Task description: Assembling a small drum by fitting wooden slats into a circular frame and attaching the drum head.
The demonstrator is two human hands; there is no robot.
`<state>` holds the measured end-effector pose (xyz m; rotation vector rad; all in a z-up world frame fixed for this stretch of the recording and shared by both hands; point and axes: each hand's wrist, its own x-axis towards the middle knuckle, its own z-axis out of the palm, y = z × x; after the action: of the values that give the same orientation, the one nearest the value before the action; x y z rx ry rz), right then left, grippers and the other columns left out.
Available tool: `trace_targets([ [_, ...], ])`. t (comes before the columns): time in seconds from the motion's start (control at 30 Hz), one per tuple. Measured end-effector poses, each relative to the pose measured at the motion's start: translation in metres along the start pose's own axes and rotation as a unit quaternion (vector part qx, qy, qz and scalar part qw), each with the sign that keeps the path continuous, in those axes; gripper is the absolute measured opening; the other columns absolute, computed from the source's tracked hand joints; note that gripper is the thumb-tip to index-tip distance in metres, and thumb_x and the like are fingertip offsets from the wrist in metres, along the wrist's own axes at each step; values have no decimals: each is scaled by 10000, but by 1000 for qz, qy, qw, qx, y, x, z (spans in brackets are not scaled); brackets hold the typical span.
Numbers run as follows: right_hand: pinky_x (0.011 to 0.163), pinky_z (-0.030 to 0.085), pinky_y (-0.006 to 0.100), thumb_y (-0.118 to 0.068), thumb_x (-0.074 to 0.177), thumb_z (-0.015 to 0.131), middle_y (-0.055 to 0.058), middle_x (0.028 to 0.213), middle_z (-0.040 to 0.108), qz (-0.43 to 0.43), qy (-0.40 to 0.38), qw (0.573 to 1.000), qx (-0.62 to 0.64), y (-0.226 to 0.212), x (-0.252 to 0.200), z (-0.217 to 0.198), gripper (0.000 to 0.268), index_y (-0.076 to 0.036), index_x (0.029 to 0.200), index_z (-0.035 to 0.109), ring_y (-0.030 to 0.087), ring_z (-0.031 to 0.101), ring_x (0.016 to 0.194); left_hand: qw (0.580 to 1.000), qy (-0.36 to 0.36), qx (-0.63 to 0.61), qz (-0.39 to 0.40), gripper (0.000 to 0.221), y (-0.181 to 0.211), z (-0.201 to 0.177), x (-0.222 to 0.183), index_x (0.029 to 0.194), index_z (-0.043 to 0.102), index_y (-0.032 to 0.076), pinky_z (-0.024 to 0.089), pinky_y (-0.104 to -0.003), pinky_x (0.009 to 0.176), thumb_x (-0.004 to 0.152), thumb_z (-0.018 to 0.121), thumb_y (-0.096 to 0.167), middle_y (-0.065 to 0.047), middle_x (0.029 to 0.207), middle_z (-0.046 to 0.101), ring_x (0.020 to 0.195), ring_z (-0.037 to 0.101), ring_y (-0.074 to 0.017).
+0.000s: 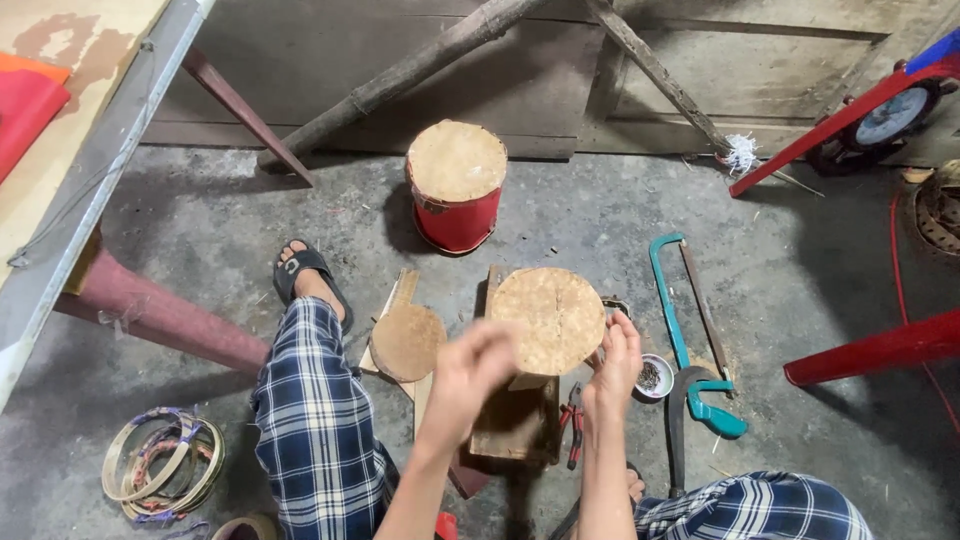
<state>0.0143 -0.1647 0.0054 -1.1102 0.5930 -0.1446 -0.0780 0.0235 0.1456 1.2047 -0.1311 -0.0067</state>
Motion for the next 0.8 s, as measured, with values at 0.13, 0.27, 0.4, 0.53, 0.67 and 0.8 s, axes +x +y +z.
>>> trace_targets([
  [0.13,1060,439,428,-328,1029,572,192,1543,444,-60,-28,994,-88,13,-3,9,544,-128,1521,453,330,451,1408,955,242,147,-92,541,-81,-20,30,1516,414,84,364,-509,1126,1023,553,256,-213,1391,517,1355,442,-362],
  [0.27,1174,356,474,-359,1051,534,240,1597,344,-86,-36,989,-110,12,-16,19,573,-107,1552,414,368,340,1483,944,250,133,-169,681,-121,-14,34,1620,168,99,150,-571,1239,1054,477,318,-224,1643,224,1532,181,-375],
  [0.4,1170,370,478,-441,1048,490,188,1564,425,-61,-48,993,-88,7,-26,29,570,-136,1529,457,324,417,1445,960,211,165,-82,679,-135,-10,32,1604,153,9,120,-584,1229,1080,422,345,-303,1628,180,1518,130,-460],
  [0.53,1189,355,444,-392,1076,454,71,1572,450,-55,-38,996,-62,28,-14,22,502,-162,1522,479,211,445,1419,960,211,181,-46,653,-150,-12,34,1601,146,12,127,-586,1227,1090,330,375,-305,1624,180,1514,148,-458],
  [0.67,1206,328,437,-308,1057,492,78,1554,477,-78,-34,994,-72,38,-9,20,468,-128,1488,522,192,466,1394,946,233,226,-25,607,-169,-17,34,1597,213,30,153,-525,1232,1089,347,335,-253,1629,251,1517,213,-398],
  [0.8,1178,374,427,-330,1044,530,71,1523,514,-67,-20,995,-69,35,-11,21,467,-133,1467,554,189,516,1339,950,247,183,-52,628,-158,-9,35,1611,170,48,134,-530,1237,1081,293,361,-235,1636,242,1514,239,-364],
])
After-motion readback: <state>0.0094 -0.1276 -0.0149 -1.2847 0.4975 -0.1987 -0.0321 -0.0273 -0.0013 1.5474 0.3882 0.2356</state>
